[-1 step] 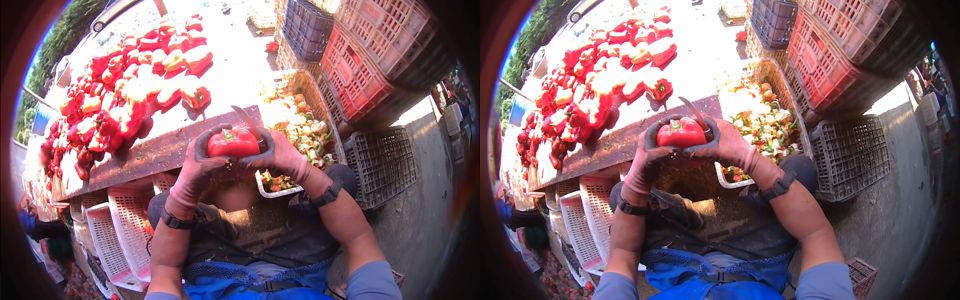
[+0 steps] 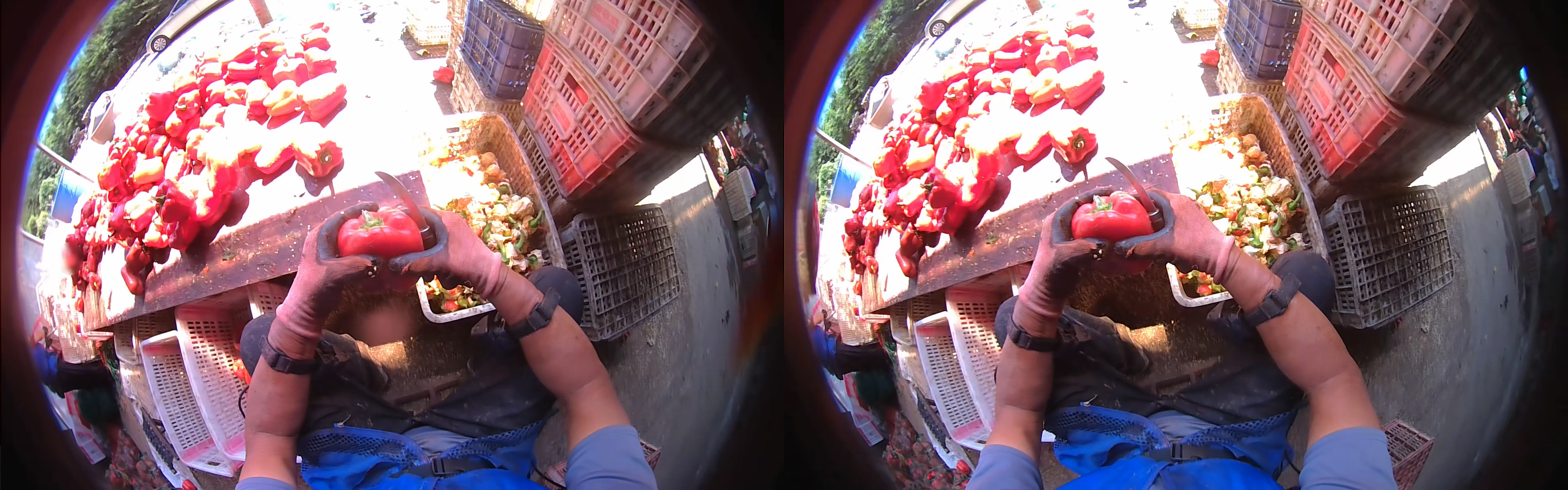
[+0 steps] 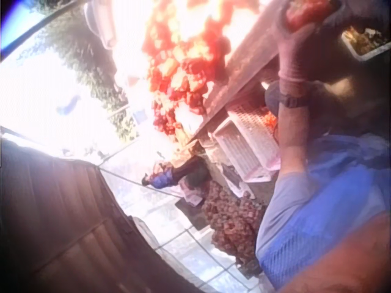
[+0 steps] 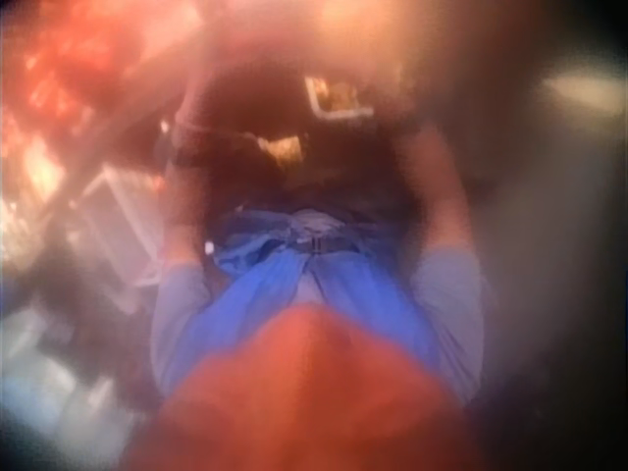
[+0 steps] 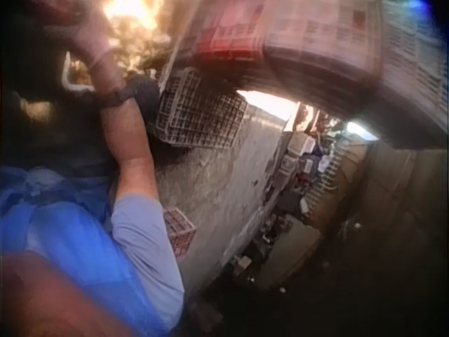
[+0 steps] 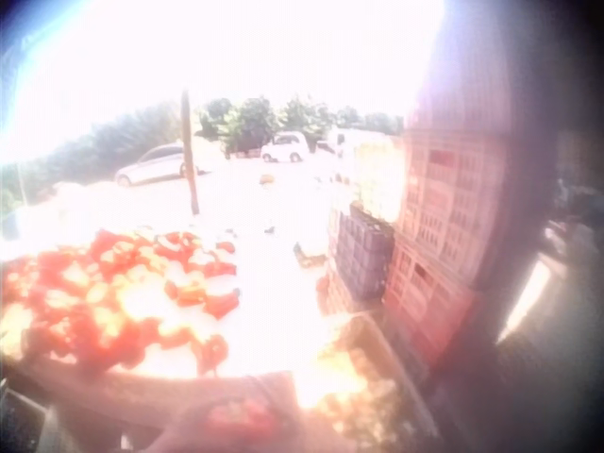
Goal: The person sits at a workbench and trims red bell peppers one by one, removing stems and cores with a small knife. The trimmed peppers are placed into a white crate, while the discarded cores and stems are deposited into a separate bin. The person also moves a full crate of peppers to the workbench and continues trimming.
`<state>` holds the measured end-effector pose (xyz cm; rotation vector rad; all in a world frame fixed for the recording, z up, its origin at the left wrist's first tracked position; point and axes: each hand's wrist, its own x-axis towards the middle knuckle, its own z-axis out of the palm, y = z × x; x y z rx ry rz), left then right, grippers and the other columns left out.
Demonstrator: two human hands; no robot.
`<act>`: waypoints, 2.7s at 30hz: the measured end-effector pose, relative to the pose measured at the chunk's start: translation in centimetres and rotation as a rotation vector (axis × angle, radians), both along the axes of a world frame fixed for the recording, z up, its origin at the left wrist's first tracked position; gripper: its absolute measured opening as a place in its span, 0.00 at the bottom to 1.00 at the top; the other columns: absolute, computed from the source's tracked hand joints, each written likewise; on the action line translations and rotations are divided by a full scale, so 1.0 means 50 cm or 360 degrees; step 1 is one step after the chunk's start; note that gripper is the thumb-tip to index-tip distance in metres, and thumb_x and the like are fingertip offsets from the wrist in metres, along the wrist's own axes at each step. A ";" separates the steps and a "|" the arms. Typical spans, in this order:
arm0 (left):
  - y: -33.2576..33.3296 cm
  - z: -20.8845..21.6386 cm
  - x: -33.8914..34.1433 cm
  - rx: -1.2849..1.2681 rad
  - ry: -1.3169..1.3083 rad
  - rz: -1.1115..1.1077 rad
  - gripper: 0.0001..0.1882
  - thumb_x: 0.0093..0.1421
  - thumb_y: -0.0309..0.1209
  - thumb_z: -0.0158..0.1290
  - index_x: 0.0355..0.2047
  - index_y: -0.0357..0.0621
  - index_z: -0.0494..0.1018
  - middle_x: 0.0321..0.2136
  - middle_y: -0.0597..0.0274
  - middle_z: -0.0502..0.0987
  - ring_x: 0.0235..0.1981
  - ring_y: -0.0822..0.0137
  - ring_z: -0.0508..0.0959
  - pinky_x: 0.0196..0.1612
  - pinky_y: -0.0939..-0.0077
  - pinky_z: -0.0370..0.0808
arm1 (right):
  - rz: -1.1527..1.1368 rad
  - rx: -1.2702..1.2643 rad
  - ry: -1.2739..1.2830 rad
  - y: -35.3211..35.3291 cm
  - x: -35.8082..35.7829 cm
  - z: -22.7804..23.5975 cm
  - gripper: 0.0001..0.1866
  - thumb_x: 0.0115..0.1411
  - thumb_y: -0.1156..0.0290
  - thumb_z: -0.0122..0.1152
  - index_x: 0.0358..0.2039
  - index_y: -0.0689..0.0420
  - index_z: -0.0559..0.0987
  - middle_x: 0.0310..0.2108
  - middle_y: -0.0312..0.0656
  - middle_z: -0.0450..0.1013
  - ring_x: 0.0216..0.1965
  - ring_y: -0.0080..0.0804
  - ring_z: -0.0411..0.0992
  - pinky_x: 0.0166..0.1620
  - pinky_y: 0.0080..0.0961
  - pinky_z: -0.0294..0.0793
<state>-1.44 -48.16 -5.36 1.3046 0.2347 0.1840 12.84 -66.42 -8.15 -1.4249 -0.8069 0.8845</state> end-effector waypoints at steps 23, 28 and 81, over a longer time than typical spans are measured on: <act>-0.019 -0.043 0.022 0.0421 0.0139 0.0286 0.34 0.55 0.32 0.68 0.59 0.33 0.69 0.49 0.57 0.78 0.48 0.66 0.79 0.54 0.71 0.77 | -0.0404 0.0029 0.0230 0.005 -0.003 -0.017 0.24 0.53 0.67 0.78 0.48 0.63 0.82 0.39 0.38 0.82 0.38 0.21 0.78 0.43 0.24 0.80; -0.032 -0.062 0.032 0.0784 0.0120 0.0432 0.32 0.56 0.31 0.66 0.58 0.32 0.69 0.48 0.56 0.79 0.46 0.68 0.79 0.51 0.73 0.78 | -0.0445 0.0100 0.0197 0.014 -0.015 -0.008 0.24 0.54 0.71 0.76 0.50 0.62 0.79 0.42 0.39 0.82 0.40 0.23 0.79 0.46 0.24 0.81; 0.090 -0.065 -0.021 0.1192 0.0883 0.0447 0.34 0.44 0.45 0.71 0.46 0.33 0.76 0.39 0.44 0.83 0.44 0.50 0.84 0.51 0.60 0.79 | -0.0533 0.0046 -0.1126 0.101 -0.134 0.170 0.23 0.54 0.59 0.78 0.44 0.60 0.82 0.36 0.45 0.82 0.37 0.31 0.81 0.43 0.28 0.79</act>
